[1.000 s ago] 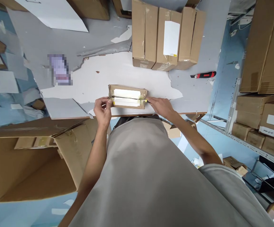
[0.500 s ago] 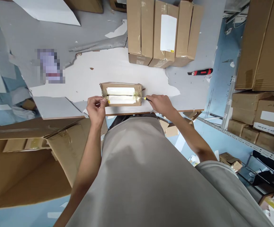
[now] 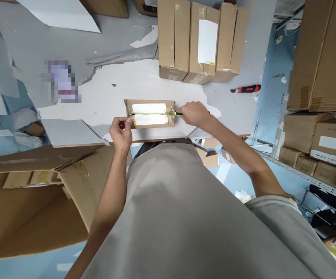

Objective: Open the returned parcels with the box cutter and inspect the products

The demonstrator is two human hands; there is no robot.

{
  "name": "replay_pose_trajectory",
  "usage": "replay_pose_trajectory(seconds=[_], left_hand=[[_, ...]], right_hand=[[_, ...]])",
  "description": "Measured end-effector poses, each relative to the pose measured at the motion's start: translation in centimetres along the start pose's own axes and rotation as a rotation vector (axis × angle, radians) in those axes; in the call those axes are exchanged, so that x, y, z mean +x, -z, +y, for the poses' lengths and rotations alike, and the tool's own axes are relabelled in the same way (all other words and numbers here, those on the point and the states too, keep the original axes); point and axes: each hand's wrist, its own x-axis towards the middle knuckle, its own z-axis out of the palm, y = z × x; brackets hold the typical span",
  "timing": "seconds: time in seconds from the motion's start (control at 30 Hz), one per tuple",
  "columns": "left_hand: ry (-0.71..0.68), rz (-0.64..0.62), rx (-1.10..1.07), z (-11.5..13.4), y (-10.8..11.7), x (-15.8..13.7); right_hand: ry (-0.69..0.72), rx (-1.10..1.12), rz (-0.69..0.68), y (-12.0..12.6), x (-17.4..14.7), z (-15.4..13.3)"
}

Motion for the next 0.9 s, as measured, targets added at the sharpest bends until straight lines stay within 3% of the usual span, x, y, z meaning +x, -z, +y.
replay_pose_trajectory(seconds=[0.13,0.37,0.73,0.9], left_hand=[[0.025,0.006,-0.014,-0.5,0.1,-0.1],[-0.004,0.014,-0.014,-1.4,0.3,-0.5],[0.001,-0.003,0.033,-1.2,0.5,-1.2],[0.004,-0.004,0.029,-1.1,0.5,-1.2]], right_hand=[[0.036,0.043,0.006,-0.2,-1.9,2.5],[0.028,0.013,0.027,0.4,-4.4,0.8],[0.024,-0.057,-0.005,-0.7,-2.3,0.5],[-0.019,-0.087,0.004,-1.1,-1.6,-2.0]])
